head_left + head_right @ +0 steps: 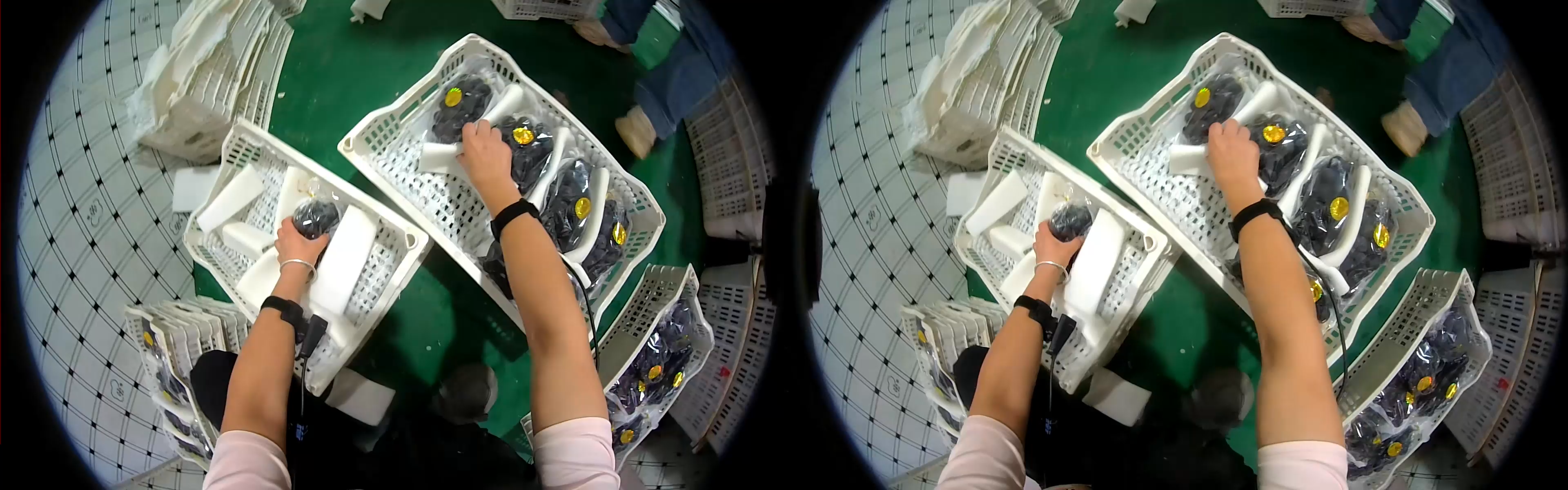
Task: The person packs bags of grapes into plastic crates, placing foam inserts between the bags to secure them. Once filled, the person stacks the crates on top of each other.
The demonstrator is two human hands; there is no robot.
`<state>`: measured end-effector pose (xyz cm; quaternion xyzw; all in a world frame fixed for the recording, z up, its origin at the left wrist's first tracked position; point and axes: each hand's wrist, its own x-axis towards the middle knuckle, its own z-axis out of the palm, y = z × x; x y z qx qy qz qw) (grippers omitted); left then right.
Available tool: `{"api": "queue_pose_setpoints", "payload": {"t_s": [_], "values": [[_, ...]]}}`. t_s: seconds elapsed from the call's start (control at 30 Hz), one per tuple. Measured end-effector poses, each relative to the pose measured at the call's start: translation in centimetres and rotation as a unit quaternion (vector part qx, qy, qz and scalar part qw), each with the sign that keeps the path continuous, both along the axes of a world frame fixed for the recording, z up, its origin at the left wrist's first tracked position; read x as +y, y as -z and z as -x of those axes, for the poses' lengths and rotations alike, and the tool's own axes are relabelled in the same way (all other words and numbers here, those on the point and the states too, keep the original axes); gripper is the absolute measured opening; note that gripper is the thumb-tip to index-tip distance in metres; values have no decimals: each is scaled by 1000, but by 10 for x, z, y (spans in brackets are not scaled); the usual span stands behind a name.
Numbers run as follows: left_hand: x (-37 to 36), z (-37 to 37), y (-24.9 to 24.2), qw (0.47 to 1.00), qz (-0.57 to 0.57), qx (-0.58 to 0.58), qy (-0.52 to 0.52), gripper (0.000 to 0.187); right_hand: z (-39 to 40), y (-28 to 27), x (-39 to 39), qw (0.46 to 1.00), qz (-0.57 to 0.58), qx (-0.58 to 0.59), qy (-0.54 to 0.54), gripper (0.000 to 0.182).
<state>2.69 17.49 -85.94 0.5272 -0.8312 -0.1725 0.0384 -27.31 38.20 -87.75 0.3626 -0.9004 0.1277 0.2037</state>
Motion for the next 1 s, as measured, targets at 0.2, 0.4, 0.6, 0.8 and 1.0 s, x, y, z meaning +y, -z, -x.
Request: {"api": "queue_pose_setpoints", "payload": {"t_s": [0.2, 0.4, 0.6, 0.8, 1.0], "values": [[-31, -17, -40, 988, -79, 128, -30, 50, 2, -8, 7, 997, 16, -74, -5, 20], [-33, -25, -66, 960, -254, 120, 2, 66, 5, -16, 5, 984, -27, -175, -18, 36], [-19, -20, -7, 936, -329, 115, -43, 102, 5, -13, 10, 983, -4, -178, -42, 40], [-27, -22, -17, 963, -252, 92, 18, 100, 6, -17, 9, 981, -9, -187, -41, 43], [-20, 8, -155, 858, -348, 374, 56, 57, 7, -15, 9, 982, -11, -186, -34, 43]]}}
